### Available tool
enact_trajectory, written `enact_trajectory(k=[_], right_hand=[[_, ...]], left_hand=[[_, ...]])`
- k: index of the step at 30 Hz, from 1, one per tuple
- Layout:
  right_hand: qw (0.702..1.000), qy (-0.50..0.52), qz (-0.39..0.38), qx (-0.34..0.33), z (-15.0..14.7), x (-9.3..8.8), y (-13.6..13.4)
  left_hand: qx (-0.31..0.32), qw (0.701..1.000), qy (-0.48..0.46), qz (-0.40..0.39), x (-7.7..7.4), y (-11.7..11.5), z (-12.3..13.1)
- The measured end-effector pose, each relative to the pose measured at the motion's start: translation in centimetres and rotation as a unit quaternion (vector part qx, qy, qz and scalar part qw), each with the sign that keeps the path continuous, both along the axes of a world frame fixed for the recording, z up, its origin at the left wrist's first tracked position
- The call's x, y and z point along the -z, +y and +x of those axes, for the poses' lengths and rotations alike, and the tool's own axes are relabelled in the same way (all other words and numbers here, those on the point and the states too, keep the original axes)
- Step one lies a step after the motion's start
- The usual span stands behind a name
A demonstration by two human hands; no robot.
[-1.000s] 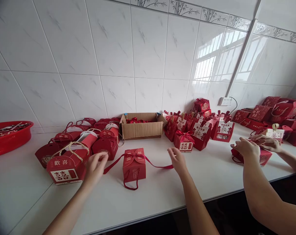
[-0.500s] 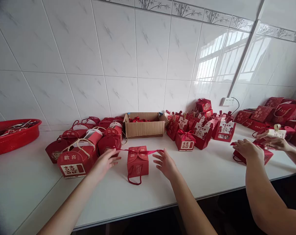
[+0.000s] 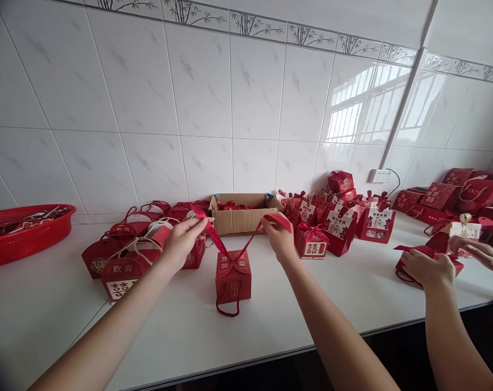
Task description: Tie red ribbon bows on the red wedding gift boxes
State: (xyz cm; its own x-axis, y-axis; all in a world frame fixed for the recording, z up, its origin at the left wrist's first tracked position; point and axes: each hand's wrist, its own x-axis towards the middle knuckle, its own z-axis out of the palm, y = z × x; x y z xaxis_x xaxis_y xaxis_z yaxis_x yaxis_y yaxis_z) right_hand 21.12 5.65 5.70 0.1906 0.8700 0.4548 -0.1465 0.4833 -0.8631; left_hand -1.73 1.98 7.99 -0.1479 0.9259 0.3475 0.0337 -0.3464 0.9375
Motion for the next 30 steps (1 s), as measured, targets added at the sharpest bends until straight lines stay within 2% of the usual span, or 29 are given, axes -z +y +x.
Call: enact_trajectory(k=[4, 7, 11, 14, 16, 19, 23, 26, 30], right_hand=[[0.995, -0.076, 0.059, -0.017, -1.0, -3.4, -0.7], [0.990, -0.109, 0.083, -0.022, -1.6, -5.0, -0.7], [0.986, -0.123, 0.104, -0.033, -2.3, -6.1, -0.6], [0.986, -0.118, 0.112, -0.042, -2.3, -6.3, -0.6], [0.987, -0.108, 0.102, -0.062, -1.7, -6.0, -0.6], [0.987, -0.118, 0.043, -0.103, -0.3, -4.9, -0.6], [0.975, -0.198, -0.017, -0.103, 1.2, -2.6, -0.6], [0.953, -0.283, -0.039, -0.104, 0.9, -0.5, -0.7], [0.914, -0.376, -0.043, -0.145, -0.9, 2.2, -0.7]], left_hand=[[0.039, 0.998, 0.037, 0.019, -0.8, 0.3, 1.3], [0.081, 0.995, 0.053, 0.022, -1.2, 0.7, 2.1], [0.125, 0.989, 0.067, 0.028, -1.5, 1.4, 2.9], [0.133, 0.986, 0.093, 0.032, -1.4, 1.7, 2.8], [0.126, 0.983, 0.127, 0.030, -1.2, 1.6, 2.2], [0.115, 0.970, 0.215, 0.016, -0.2, 1.2, 1.0], [0.118, 0.924, 0.364, -0.005, 1.9, 0.7, -0.1], [0.113, 0.890, 0.442, -0.007, 3.0, 0.6, 0.1], [0.098, 0.858, 0.503, -0.032, 3.3, 1.1, 0.7]])
